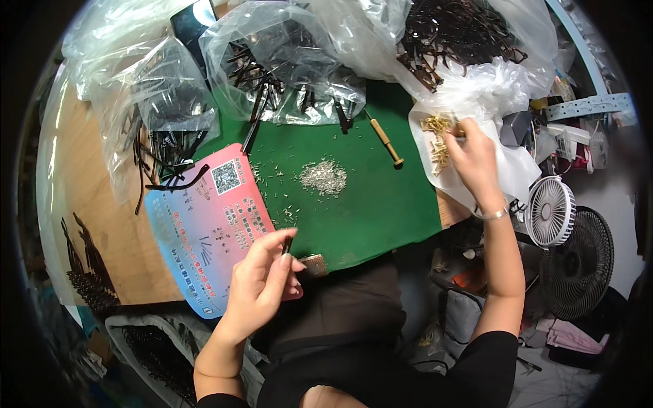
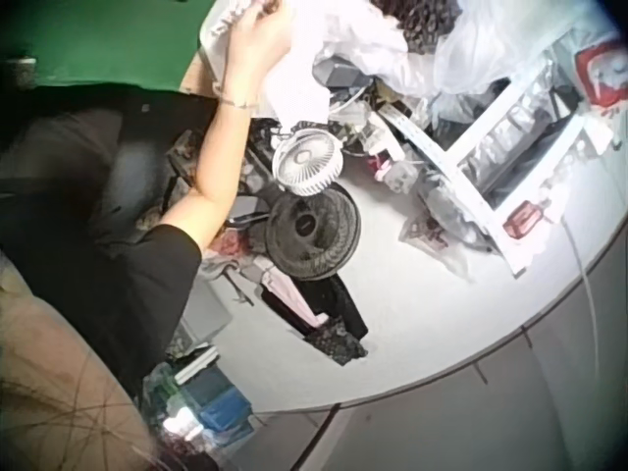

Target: The person assembles eyeglasses by hand, inserting small metal screws into the hinge areas of the frames. They repeatedly pick up frames, insert screws, and place the assembled units aside on the table.

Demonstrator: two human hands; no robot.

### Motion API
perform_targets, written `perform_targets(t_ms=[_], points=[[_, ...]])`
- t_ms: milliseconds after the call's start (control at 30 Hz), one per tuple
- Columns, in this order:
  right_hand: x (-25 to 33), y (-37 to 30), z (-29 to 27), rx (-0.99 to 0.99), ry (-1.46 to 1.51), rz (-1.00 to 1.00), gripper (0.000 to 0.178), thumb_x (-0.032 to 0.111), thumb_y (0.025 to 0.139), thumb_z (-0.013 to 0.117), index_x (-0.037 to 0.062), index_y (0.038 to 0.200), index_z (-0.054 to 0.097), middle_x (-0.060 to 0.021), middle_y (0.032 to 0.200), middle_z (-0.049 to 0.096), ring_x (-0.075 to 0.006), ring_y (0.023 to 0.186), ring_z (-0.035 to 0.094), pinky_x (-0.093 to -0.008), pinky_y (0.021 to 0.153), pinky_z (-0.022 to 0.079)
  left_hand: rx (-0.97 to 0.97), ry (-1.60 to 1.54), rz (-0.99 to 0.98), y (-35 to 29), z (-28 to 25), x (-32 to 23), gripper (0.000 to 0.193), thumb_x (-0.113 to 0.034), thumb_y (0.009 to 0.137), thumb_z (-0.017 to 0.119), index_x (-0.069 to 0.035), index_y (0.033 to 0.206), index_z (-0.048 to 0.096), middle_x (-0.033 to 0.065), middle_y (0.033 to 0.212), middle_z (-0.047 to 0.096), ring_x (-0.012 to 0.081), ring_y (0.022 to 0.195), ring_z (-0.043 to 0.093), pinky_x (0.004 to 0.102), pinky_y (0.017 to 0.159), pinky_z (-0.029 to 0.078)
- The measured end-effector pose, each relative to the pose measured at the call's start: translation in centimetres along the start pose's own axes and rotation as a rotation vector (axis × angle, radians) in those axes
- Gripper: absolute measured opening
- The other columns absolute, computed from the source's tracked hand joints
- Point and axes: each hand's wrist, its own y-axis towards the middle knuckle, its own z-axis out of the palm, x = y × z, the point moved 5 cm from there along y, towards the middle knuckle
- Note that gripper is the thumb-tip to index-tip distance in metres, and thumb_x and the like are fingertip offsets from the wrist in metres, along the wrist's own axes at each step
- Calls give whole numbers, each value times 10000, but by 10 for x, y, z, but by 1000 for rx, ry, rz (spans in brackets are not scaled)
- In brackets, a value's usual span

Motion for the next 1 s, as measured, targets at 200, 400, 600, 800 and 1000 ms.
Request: perform_targets(t_ms=[200, 400, 600, 800, 1000], points=[[114, -68, 9, 687, 620, -177, 141, 127, 805, 636, -12, 822, 617, -138, 749, 637, -226, 672, 637, -318, 595, 485, 73, 25, -22, -15, 14, 14, 250, -25, 924, 479, -6, 1168, 533, 83, 937, 655, 82, 670, 597, 219, 603, 505], [138, -91, 62, 1068, 1004, 103, 146, 90, 825, 672, 1, 888, 575, -10, 743, 595, -57, 639, 532, -224, 586, 446, 25, 146, 99, -15, 29, 4, 230, -2, 892, 526, 11, 1117, 572, 118, 960, 652, 162, 737, 663, 262, 595, 522], [139, -88, 68, 1210, 960, 216, 199, 117, 822, 648, 1, 937, 533, -22, 721, 585, -43, 530, 488, -206, 461, 392, 46, 190, 124, -14, 25, 6, 210, -8, 892, 535, 5, 1093, 594, 123, 980, 658, 166, 724, 665, 259, 599, 525], [132, -92, 81, 1389, 1036, 334, 279, 164, 816, 673, -1, 976, 516, -62, 726, 640, -47, 497, 479, -195, 450, 395, 142, 172, 95, -6, 29, 9, 198, -25, 904, 530, -21, 1084, 612, 86, 909, 677, 138, 668, 645, 248, 577, 515], [127, -94, 88, 1319, 988, 273, 449, 326, 759, 759, 11, 948, 499, -15, 679, 563, -51, 534, 489, -192, 468, 406, 163, 47, 43, -5, 28, 18, 234, -18, 916, 498, -23, 1137, 574, 72, 883, 665, 101, 621, 614, 241, 561, 506]])
